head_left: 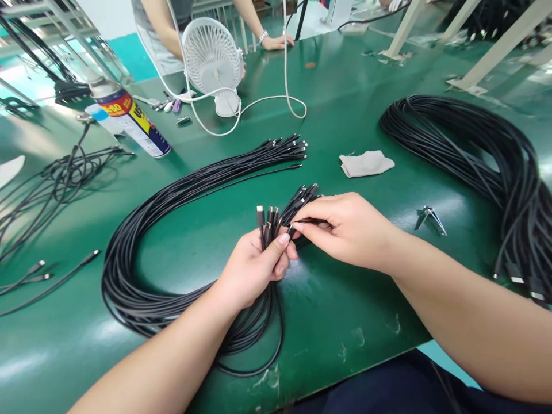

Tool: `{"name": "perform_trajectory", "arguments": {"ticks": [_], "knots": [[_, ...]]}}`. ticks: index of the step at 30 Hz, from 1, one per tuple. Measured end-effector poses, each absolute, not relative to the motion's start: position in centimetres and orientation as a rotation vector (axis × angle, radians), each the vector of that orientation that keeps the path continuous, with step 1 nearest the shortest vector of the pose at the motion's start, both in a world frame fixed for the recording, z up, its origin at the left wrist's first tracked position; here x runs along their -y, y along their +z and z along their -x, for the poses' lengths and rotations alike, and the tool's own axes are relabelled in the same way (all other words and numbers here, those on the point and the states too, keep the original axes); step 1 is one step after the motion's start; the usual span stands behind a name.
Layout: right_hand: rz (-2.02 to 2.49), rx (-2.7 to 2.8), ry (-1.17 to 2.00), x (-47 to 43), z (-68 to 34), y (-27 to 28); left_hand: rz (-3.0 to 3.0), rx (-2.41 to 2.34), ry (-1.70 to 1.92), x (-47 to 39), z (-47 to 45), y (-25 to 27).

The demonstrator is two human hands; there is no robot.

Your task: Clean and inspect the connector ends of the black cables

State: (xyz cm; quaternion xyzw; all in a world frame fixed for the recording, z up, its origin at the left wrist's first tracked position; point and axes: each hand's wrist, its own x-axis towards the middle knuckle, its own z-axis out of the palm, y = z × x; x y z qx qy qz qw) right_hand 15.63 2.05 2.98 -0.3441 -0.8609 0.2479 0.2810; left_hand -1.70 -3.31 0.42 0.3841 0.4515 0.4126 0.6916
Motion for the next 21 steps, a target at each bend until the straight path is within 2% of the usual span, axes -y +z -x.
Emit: {"name": "perform_trajectory", "arguments": {"ticks": [5, 14, 21], "knots": [[0.967, 2.218, 0.708, -2.2, -15.7, 3.0, -0.821, -1.0, 0.934, 3.3, 1.6, 0.5], [0.992, 2.043, 1.237, -2.4, -14.8, 2.5, -0.856, -0.987, 0.891, 3.2, 1.7, 0.6], [1.232, 2.063, 0.827, -2.9, -15.0, 2.6, -0.78, -1.001, 0.947, 3.2, 1.5, 0.7]]}}
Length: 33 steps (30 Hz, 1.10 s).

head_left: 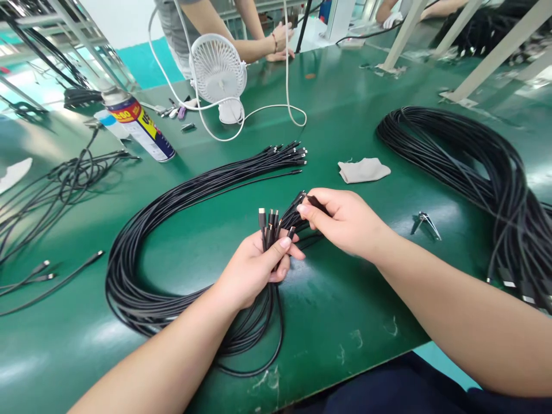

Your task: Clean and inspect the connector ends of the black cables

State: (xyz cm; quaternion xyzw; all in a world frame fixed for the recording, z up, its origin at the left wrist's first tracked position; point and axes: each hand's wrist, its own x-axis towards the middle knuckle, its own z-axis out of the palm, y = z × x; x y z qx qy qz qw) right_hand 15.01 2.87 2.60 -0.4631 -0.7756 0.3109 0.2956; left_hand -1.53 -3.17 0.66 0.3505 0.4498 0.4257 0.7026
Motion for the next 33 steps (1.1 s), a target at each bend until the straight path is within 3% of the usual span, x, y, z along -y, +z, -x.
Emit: {"name": "perform_trajectory", "arguments": {"ticks": [8, 14, 24, 33], "knots": [[1.107, 1.897, 0.919, -2.3, -15.0, 2.5, -0.803, -0.975, 0.927, 3.2, 1.8, 0.8], [1.171, 1.954, 0.74, -1.9, -15.2, 2.5, -0.794, -0.966, 0.988, 3.1, 1.7, 0.5], [1.256, 2.341, 0.66, -0.2, -15.0, 3.5, -0.818, -0.985, 0.941, 3.2, 1.7, 0.7], [0.914, 2.447, -0.106, 0.5, -15.0, 2.4, -0.786, -0.985, 0.948, 3.2, 1.7, 0.5]]}}
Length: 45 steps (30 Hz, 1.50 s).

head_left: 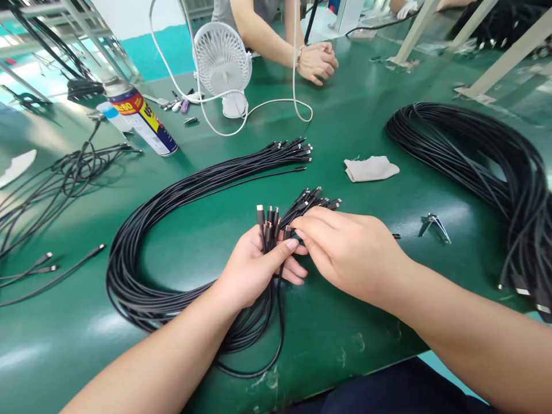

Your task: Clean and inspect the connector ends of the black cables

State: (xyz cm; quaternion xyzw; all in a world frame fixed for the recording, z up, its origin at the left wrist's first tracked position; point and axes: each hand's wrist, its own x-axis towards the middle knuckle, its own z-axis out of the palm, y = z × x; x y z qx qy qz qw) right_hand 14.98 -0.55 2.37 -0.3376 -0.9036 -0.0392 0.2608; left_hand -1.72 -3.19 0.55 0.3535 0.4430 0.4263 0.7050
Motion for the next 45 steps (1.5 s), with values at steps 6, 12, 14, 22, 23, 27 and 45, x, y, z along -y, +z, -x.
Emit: {"name": "perform_trajectory", "arguments": {"ticks": [6, 12, 14, 22, 23, 27, 45], "knots": [[0.932, 2.486, -0.171, 0.9, -14.8, 2.3, -0.776, -1.002, 0.959, 3.4, 1.7, 0.5], [0.961, 2.515, -0.151, 1.0, -14.8, 2.3, -0.776, -1.038, 0.972, 3.4, 1.5, 0.5], [0.982, 2.532, -0.149, 1.0, -14.7, 2.4, -0.78, -1.055, 0.977, 3.4, 1.4, 0.6], [1.006, 2.561, -0.159, 1.2, -14.8, 2.8, -0.782, -1.104, 0.977, 3.3, 1.1, 0.7], [1.012, 2.566, -0.156, 1.2, -14.9, 2.8, -0.786, -1.103, 0.979, 3.3, 1.1, 0.6], [1.021, 2.584, -0.149, 1.3, -15.0, 3.0, -0.795, -1.1, 0.979, 3.4, 1.1, 0.5], [1.105, 2.58, -0.092, 1.0, -15.7, 3.7, -0.81, -1.114, 0.987, 3.3, 1.1, 0.5]]}}
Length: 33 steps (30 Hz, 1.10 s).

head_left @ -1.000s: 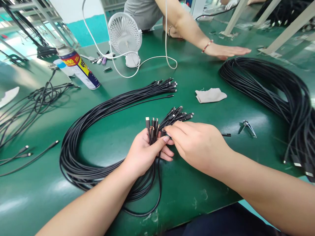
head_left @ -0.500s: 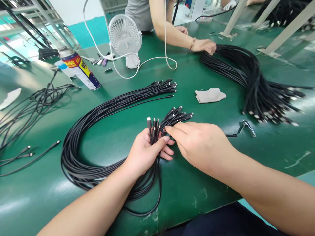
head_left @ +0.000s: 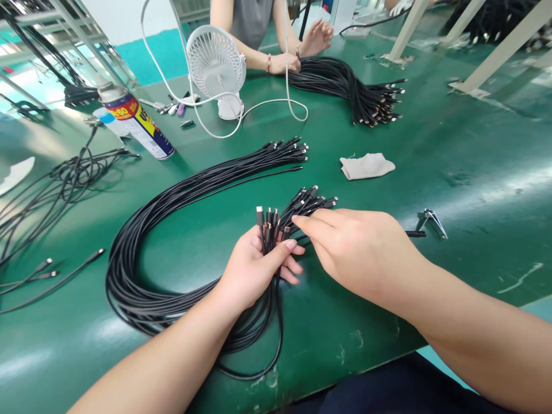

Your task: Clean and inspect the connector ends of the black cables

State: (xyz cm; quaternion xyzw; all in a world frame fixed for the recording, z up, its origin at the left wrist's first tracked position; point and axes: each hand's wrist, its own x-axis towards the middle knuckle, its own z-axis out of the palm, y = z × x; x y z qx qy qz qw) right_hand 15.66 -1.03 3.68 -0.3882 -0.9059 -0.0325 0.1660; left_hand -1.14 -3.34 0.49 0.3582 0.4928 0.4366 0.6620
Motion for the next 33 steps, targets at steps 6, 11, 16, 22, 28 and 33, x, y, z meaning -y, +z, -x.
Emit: {"name": "perform_trajectory", "arguments": {"ticks": [6, 11, 16, 22, 28, 33], "knots": [[1.223, 2.312, 0.738, -0.9, -15.4, 3.2, -0.891, -1.087, 0.946, 3.3, 1.4, 0.5], [1.116, 2.135, 1.214, -2.1, -14.9, 3.1, -0.882, -1.084, 0.942, 3.4, 1.5, 0.7], [1.113, 2.131, 1.118, -2.0, -15.1, 3.7, -0.878, -1.082, 0.932, 3.3, 1.5, 0.7], [1.044, 2.166, 1.184, -1.8, -15.4, 3.9, -0.879, -1.093, 0.924, 3.3, 1.5, 0.6], [0.992, 2.28, 0.973, -1.9, -15.7, 3.9, -0.852, -1.104, 0.917, 3.3, 1.3, 1.0], [1.097, 2.233, 0.901, -2.0, -15.7, 3.7, -0.856, -1.084, 0.917, 3.2, 1.4, 0.9]]}}
